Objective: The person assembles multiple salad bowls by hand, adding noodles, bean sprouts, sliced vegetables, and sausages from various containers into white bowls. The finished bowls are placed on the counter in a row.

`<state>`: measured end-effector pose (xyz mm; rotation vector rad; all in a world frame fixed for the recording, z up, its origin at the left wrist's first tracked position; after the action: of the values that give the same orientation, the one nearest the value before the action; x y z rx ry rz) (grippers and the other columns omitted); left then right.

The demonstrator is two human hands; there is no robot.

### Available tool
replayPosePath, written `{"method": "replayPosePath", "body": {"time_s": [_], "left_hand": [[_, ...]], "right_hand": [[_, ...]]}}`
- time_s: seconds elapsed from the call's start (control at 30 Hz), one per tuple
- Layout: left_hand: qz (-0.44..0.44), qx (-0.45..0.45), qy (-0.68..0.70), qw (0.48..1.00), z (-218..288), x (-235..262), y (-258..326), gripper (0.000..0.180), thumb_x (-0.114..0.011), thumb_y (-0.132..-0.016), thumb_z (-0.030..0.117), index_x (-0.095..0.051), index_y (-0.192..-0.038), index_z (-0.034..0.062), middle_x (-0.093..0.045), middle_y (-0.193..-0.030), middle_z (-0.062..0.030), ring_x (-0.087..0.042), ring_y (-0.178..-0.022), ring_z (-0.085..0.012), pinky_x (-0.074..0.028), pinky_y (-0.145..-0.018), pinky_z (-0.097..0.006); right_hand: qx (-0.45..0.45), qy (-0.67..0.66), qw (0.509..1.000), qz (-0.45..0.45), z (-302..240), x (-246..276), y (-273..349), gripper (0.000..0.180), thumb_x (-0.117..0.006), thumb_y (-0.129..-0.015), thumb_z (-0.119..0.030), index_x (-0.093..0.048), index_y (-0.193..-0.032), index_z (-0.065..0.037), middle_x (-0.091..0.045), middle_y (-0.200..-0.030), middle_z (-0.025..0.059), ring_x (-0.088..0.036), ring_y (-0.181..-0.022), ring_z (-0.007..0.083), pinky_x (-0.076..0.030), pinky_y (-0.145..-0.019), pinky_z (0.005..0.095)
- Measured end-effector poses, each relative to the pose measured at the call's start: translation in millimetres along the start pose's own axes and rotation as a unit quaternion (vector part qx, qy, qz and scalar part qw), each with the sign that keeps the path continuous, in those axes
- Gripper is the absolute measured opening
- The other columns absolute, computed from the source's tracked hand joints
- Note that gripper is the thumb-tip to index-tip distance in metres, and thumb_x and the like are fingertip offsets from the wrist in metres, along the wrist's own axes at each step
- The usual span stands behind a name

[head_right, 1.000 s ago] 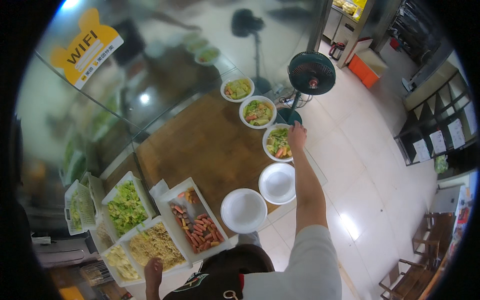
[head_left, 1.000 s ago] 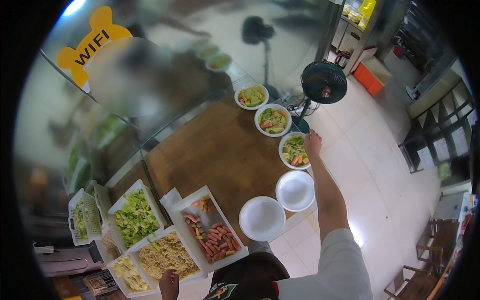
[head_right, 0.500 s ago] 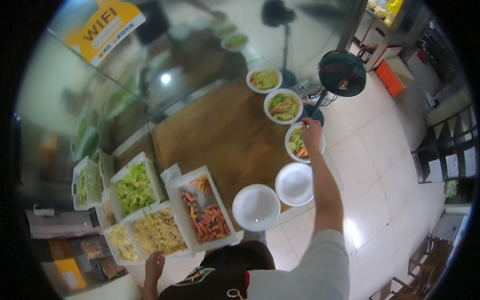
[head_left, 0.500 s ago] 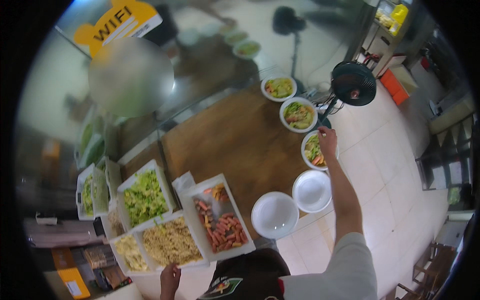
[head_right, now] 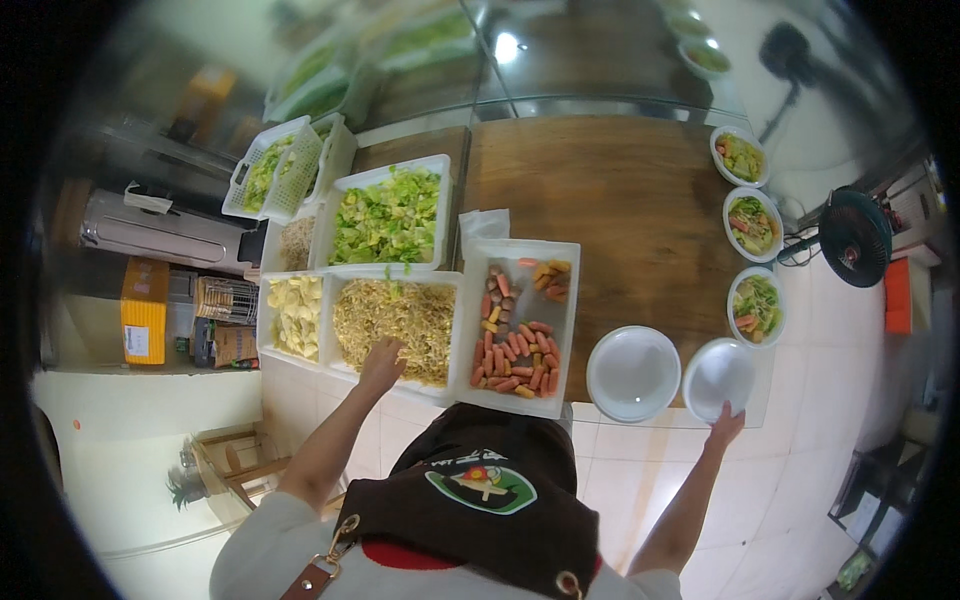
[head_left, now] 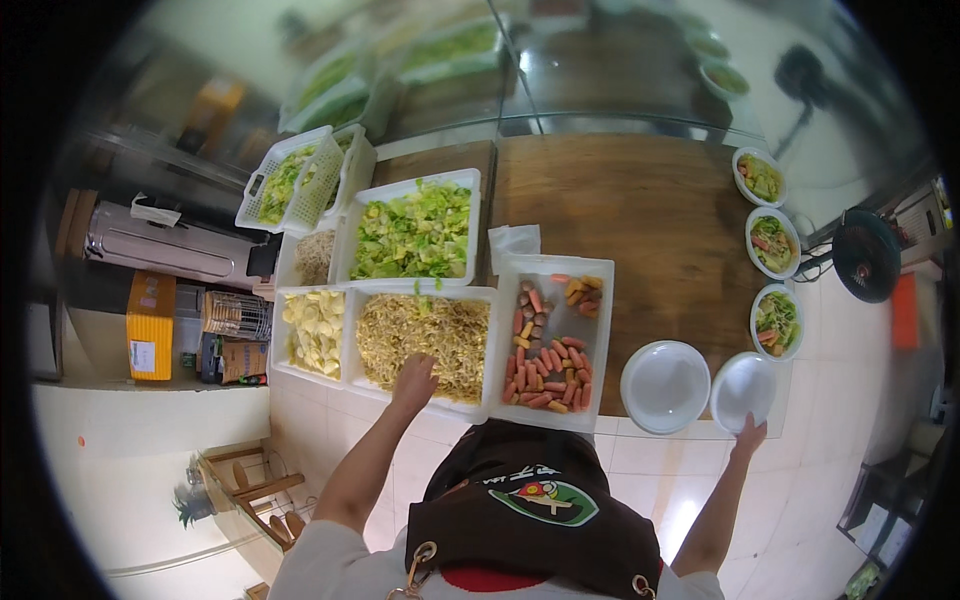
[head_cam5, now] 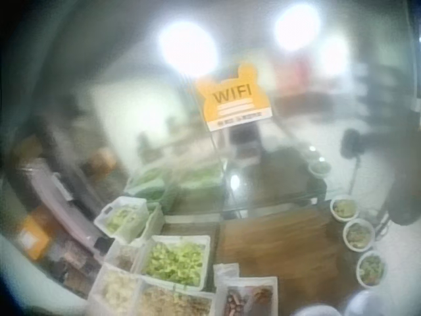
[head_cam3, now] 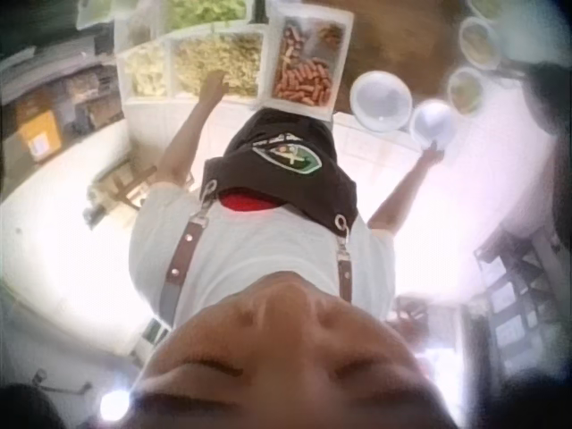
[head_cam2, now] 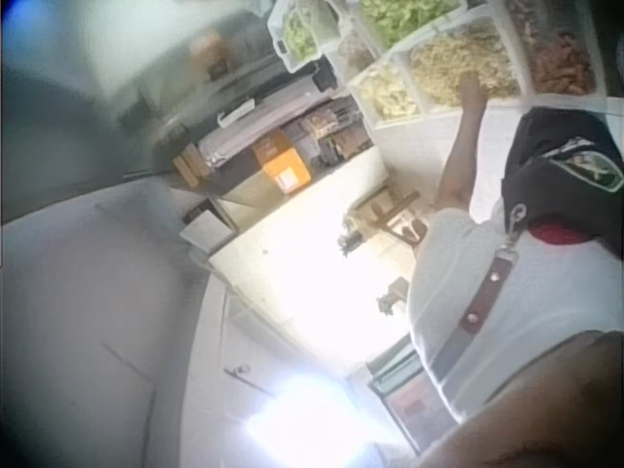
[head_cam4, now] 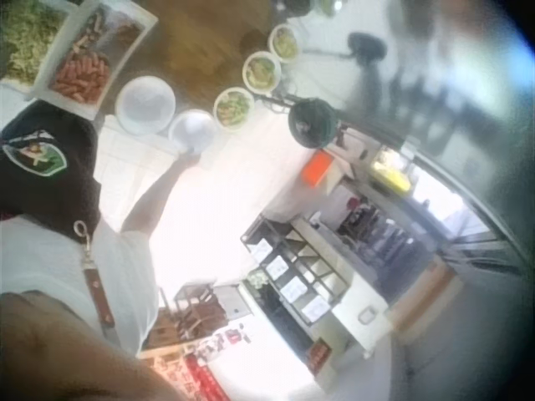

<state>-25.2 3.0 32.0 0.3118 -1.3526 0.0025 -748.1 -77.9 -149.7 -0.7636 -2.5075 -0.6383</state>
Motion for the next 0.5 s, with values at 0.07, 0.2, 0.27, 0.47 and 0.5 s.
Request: {"method": "replayPosePath", "body": {"time_s": [0.07,0.2,0.27,0.47,0.5], "left_hand": [[0.044,-0.003,-0.030,0.999,-11,-11,-12,0.040,-0.066,-0.070,0.012,-0.055,-0.109,0.0069,-0.051,-0.113,-0.0166,-0.049,-0.106,-0.0367,-0.047,-0.083,-0.041],[0.085,-0.133,-0.080,0.984,15,-21,-44,0.044,-0.064,-0.069,0.010,-0.054,-0.112,0.0087,-0.050,-0.115,-0.0153,-0.049,-0.106,-0.0365,-0.048,-0.083,-0.041],[0.014,-0.119,-0.105,0.987,10,-31,-44,0.041,-0.062,-0.070,0.008,-0.056,-0.110,0.0090,-0.050,-0.117,-0.0151,-0.049,-0.107,-0.0361,-0.048,-0.082,-0.041],[-0.017,-0.212,-0.020,0.977,-33,-28,-50,0.027,-0.058,-0.071,0.005,-0.060,-0.098,0.0068,-0.054,-0.108,-0.0156,-0.051,-0.100,-0.0349,-0.049,-0.078,-0.040],[-0.004,-0.215,0.047,0.976,-32,-14,-48,0.027,-0.058,-0.070,0.004,-0.059,-0.097,0.0064,-0.055,-0.103,-0.0155,-0.052,-0.097,-0.0344,-0.048,-0.078,-0.040]], "right_hand": [[-0.123,-0.169,0.978,0.020,-32,5,43,0.048,-0.061,-0.081,-0.019,-0.045,-0.121,0.002,-0.058,-0.109,0.0178,-0.061,-0.087,0.0296,-0.051,-0.075,0.0377],[-0.092,-0.260,0.957,0.096,-49,48,94,0.046,-0.058,-0.083,-0.016,-0.044,-0.124,0.001,-0.055,-0.114,0.0156,-0.059,-0.094,0.0285,-0.052,-0.076,0.0361],[-0.037,-0.285,0.951,0.116,-98,54,140,0.047,-0.058,-0.084,-0.014,-0.043,-0.125,0.001,-0.053,-0.117,0.0160,-0.057,-0.099,0.0285,-0.051,-0.080,0.0375],[0.018,-0.319,0.946,-0.047,-142,10,203,0.051,-0.058,-0.080,-0.014,-0.042,-0.126,0.001,-0.052,-0.119,0.0126,-0.053,-0.106,0.0248,-0.045,-0.088,0.0401],[0.020,-0.299,0.952,-0.060,-135,-2,207,0.051,-0.059,-0.079,-0.016,-0.043,-0.125,0.000,-0.054,-0.115,0.0119,-0.054,-0.103,0.0247,-0.047,-0.086,0.0396]]}}
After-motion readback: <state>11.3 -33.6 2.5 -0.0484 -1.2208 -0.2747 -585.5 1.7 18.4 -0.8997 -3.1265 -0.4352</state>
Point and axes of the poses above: each hand's wrist, its own y-axis away from the middle knuckle, its own x-axis out of the back of the hand, z = x × y, the point moved 2 cm from there along -y, towards the middle knuckle
